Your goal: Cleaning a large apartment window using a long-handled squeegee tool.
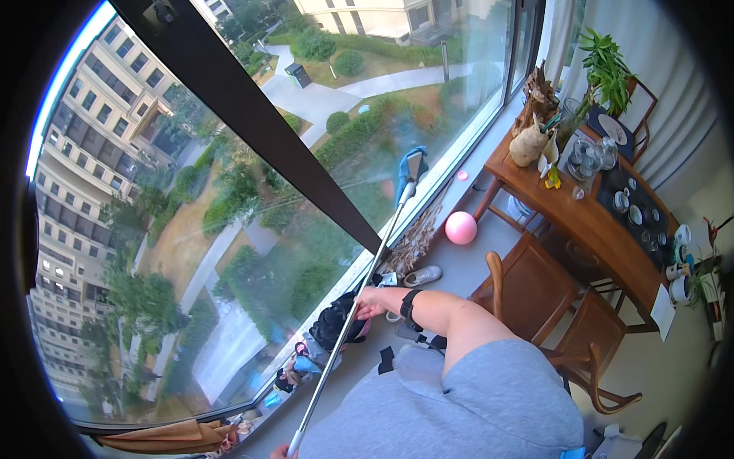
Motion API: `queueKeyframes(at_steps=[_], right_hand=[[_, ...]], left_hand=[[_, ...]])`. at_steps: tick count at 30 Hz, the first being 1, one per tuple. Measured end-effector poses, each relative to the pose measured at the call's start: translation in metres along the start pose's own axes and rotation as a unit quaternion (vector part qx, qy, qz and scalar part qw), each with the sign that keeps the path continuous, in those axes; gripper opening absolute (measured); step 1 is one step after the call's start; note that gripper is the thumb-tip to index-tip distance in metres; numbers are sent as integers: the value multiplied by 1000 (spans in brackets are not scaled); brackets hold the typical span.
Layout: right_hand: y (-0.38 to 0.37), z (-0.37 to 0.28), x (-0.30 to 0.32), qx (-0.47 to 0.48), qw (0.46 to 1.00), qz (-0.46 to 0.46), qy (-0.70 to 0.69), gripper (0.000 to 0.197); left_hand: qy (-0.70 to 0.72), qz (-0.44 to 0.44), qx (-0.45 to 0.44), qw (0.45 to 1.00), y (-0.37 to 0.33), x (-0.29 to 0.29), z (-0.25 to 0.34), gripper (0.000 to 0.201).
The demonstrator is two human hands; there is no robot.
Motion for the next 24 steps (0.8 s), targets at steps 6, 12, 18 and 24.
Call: queueKeyframes(at_steps=[6, 12, 18, 24], right_hand=[[14, 55, -44, -98, 989, -109, -19, 20], [28, 45, -25, -94, 993, -72, 9, 24], [27, -10, 42, -23, 1000, 16, 12, 23], [13, -90, 142, 101, 983, 145, -40, 21]], left_hand=[[-2, -16, 0, 1000, -2, -10, -29, 46], [-11, -41, -19, 999, -9, -14, 21, 42], [-12, -64, -28, 997, -17, -26, 99, 40], [-14, -91, -34, 995, -29, -47, 198, 39]])
Point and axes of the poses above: each hand's wrist, its own y-axis away from the middle knuckle, its own x-axis out of the back of the hand, z = x × y, the point moved 6 cm from there along -y, towards the middle knuckle, and after that the axes turned 14 degrees about x, right-handed, at the moved point
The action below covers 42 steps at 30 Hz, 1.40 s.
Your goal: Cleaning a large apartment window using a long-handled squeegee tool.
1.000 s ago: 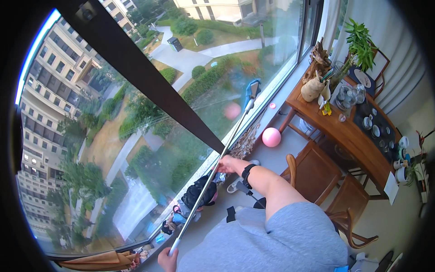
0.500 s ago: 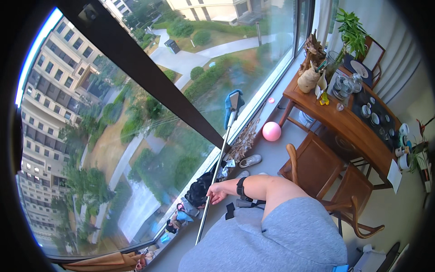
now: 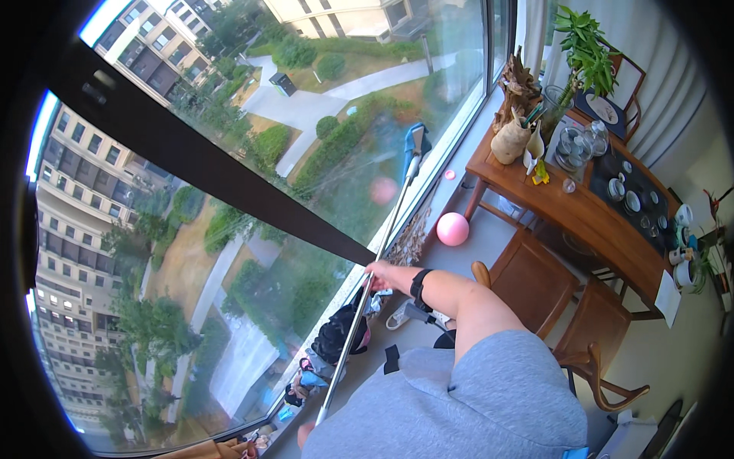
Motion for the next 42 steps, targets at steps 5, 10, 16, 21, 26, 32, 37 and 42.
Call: queueKeyframes(at_steps=[5, 10, 16, 21, 26, 32, 37, 42], right_hand=[[-44, -86, 63, 115, 985, 45, -117, 24], [-58, -162, 147, 242, 944, 76, -209, 23], [-39, -219, 171, 316, 902, 87, -281, 23], [-23, -215, 150, 280, 920, 108, -252, 25], [-3, -168, 90, 209, 955, -7, -209, 29], [38, -101, 9, 104, 983, -146, -38, 42], [92, -41, -62, 28, 962, -272, 15, 39], [146, 11, -127, -13, 931, -361, 51, 33]], left_hand=[[32, -41, -41, 998, -41, -10, 92, 44], [51, -101, -142, 983, -37, -8, 229, 41], [118, -153, -171, 966, -28, -15, 311, 34], [90, -92, -225, 966, -38, -3, 282, 33], [56, -52, -153, 985, -43, 15, 180, 34], [159, -71, -51, 983, -55, -20, 7, 26], [171, -44, -7, 984, -63, -79, -144, 32], [142, -46, -92, 984, -100, -147, -283, 33]])
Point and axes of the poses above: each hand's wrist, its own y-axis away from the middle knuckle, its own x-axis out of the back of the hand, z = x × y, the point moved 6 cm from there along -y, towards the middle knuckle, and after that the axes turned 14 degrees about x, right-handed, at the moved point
